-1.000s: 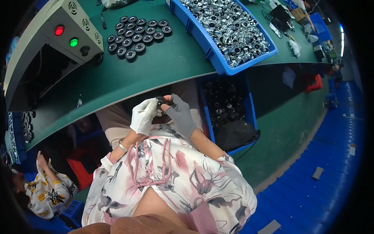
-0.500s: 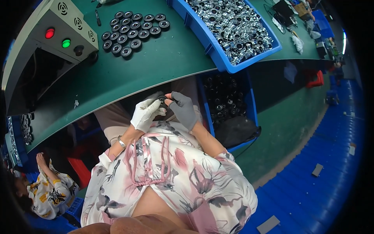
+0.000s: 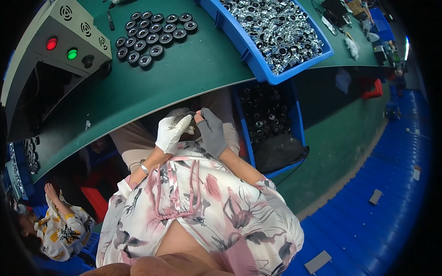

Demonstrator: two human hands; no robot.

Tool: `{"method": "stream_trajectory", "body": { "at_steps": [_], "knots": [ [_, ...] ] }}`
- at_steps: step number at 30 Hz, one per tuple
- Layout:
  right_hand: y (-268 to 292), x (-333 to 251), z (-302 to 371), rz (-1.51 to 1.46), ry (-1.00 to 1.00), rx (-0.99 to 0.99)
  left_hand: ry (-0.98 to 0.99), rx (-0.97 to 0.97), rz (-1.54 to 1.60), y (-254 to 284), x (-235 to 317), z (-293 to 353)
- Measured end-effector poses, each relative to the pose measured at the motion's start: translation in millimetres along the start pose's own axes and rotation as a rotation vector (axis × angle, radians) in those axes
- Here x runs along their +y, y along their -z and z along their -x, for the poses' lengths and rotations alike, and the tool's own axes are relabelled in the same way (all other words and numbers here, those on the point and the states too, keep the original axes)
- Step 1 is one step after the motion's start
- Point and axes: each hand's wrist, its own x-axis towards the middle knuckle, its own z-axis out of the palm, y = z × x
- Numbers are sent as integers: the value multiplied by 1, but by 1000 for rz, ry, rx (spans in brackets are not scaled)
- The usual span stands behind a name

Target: The recorder is assembling and inspecting small circular black components at a factory workbench, occasionally using an inspection machine.

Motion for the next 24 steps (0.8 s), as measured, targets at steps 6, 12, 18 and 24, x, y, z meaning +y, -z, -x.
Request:
{"method": "stream_trajectory", "body": {
  "at_steps": [6, 12, 18, 24],
  "knots": [
    [3, -29, 0, 32, -29, -59, 1, -81, -11, 12, -4, 1],
    [2, -40, -3, 39, -76, -40, 107, -115, 146, 9, 0, 3],
    [10, -24, -11, 186, 46, -46, -98, -102, -132, 10, -23, -2],
    [14, -17, -10, 84, -235, -122, -397, -7, -566, 5, -19, -1]
  ]
}}
